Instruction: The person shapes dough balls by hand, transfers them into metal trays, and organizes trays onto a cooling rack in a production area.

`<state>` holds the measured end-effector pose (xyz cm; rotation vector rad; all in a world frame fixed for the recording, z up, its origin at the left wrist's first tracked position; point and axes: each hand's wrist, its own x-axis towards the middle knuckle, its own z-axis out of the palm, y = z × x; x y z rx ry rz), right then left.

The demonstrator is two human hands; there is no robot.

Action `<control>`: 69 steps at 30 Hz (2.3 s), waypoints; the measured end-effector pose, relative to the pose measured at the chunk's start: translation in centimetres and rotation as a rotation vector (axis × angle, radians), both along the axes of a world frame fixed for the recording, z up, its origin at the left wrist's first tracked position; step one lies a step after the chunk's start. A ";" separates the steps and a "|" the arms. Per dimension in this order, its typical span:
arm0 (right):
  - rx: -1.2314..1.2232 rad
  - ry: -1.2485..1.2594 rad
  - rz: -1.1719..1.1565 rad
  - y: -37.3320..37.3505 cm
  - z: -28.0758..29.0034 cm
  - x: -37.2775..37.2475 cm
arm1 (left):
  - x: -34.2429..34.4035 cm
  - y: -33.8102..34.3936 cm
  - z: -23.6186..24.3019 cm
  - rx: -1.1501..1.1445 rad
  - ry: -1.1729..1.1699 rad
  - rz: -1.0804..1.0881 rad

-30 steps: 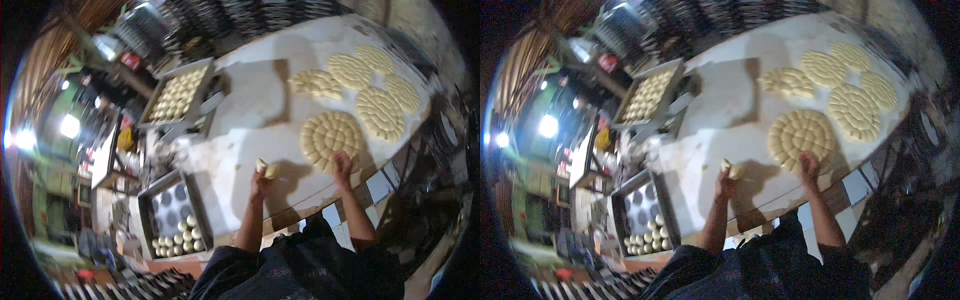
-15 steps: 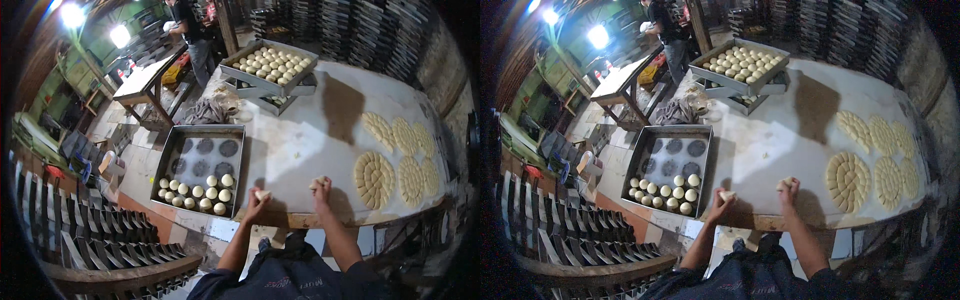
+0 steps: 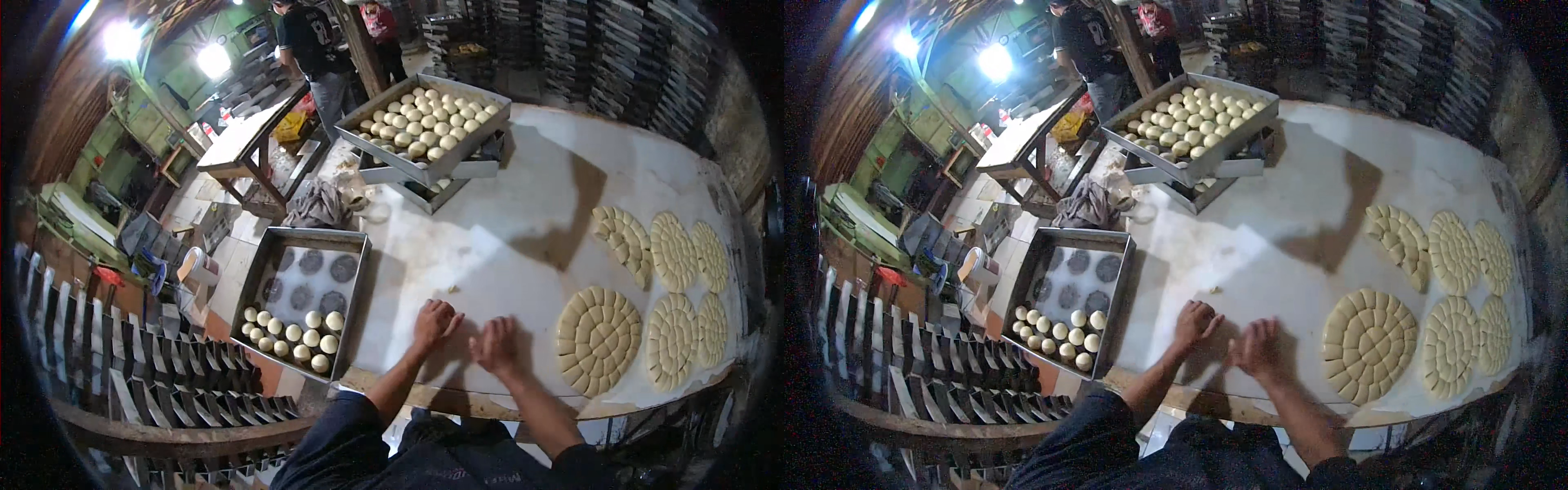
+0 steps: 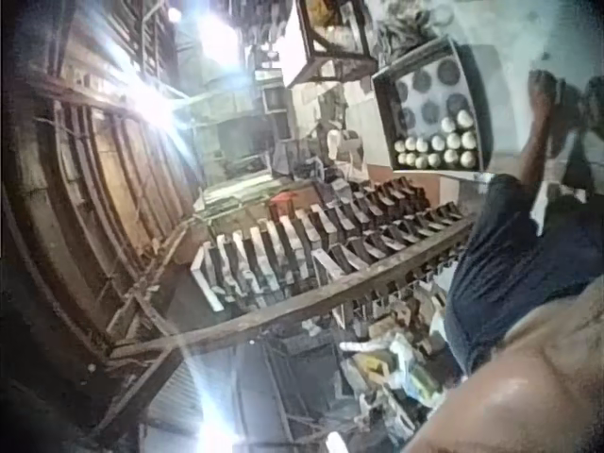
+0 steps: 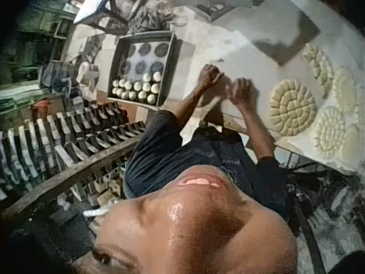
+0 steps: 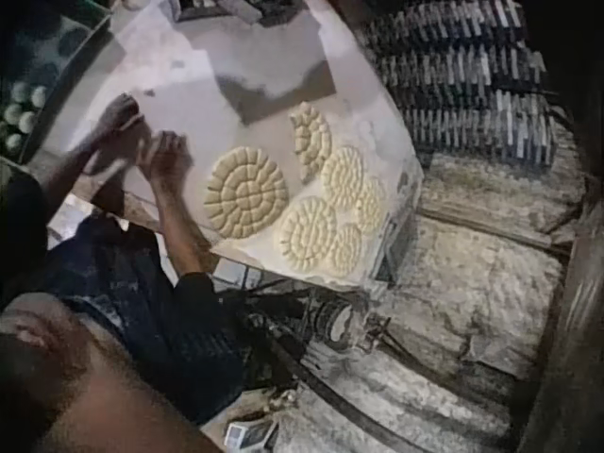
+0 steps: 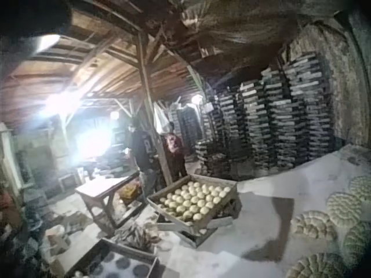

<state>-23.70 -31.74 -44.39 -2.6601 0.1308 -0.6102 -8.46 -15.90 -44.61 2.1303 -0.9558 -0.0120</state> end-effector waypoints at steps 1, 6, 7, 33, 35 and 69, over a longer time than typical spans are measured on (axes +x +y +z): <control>0.025 0.020 0.070 1.7 -1.4 0.2 | -1.5 -0.1 -1.2 0.023 0.018 0.018; -0.150 0.077 0.487 -1.2 -2.8 -6.9 | -7.9 9.2 -2.1 0.113 -0.143 -0.377; -0.188 0.111 0.537 -3.6 0.6 -6.9 | -7.5 10.8 -1.1 0.193 -0.103 -0.308; -0.194 -0.081 0.489 -3.4 -0.3 -0.9 | -3.5 8.6 -5.1 0.081 -0.175 -0.036; -0.041 -0.050 0.333 -5.9 -0.7 0.4 | -1.6 13.3 -5.4 0.018 -0.024 -0.090; 0.243 0.023 0.389 18.9 10.2 22.0 | 20.3 30.2 6.0 0.282 0.317 0.016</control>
